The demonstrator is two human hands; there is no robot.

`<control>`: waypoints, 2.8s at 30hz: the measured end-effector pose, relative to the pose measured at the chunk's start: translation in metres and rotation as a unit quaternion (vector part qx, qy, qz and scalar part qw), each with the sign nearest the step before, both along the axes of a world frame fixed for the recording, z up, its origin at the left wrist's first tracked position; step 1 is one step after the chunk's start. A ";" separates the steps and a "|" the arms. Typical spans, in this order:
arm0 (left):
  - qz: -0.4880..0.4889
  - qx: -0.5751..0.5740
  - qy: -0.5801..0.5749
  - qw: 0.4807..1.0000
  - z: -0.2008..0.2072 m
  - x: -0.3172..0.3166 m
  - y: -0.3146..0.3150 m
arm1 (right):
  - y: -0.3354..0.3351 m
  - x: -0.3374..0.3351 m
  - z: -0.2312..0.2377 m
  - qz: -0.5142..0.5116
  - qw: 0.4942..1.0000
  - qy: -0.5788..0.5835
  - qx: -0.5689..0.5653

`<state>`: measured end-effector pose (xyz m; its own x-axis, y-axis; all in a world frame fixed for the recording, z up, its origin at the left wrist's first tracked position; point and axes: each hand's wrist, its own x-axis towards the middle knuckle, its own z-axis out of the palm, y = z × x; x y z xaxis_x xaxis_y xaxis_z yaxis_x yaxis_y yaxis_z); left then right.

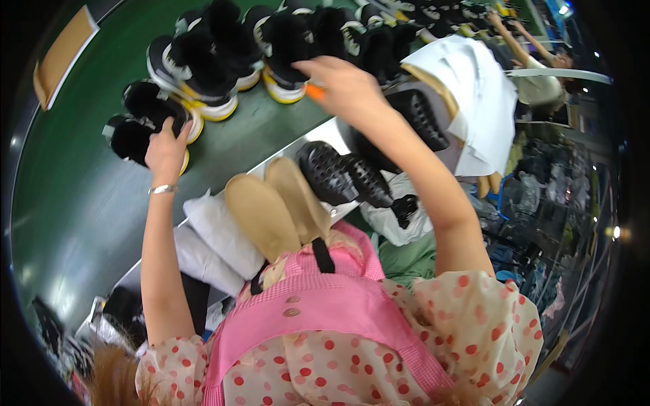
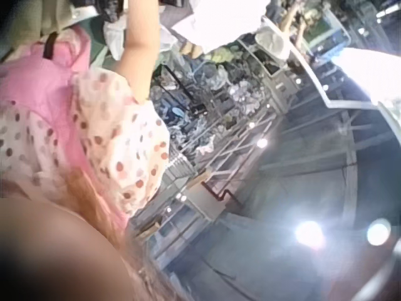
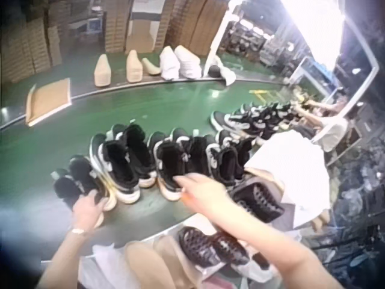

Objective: The person inserts shoe trees into black and yellow sneakers, places the shoes on a table, and handles black shoe soles and white tissue paper. The person repeatedly picks up shoes and soles, inserts the shoe trees, and arranges the items on the table.

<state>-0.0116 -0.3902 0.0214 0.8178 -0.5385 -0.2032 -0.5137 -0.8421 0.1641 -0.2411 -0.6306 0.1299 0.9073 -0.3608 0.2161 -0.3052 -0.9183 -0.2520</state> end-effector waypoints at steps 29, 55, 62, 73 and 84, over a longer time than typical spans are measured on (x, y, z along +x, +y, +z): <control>-0.052 -0.354 0.091 0.929 0.064 -0.211 0.042 | 0.104 -0.142 0.033 -0.084 0.991 0.038 0.094; 0.099 -0.303 0.108 0.942 0.050 -0.009 0.154 | 0.185 0.187 0.004 0.272 0.953 0.130 0.037; 0.005 -0.197 0.047 0.979 0.059 -0.007 0.144 | 0.221 0.257 0.001 0.251 0.948 0.198 -0.011; -0.035 -0.223 0.075 0.971 0.036 0.011 0.149 | 0.228 0.279 -0.006 0.313 0.918 0.229 -0.080; 0.014 -0.010 0.347 0.938 0.039 0.055 0.125 | 0.276 0.329 -0.091 0.182 0.908 0.371 0.068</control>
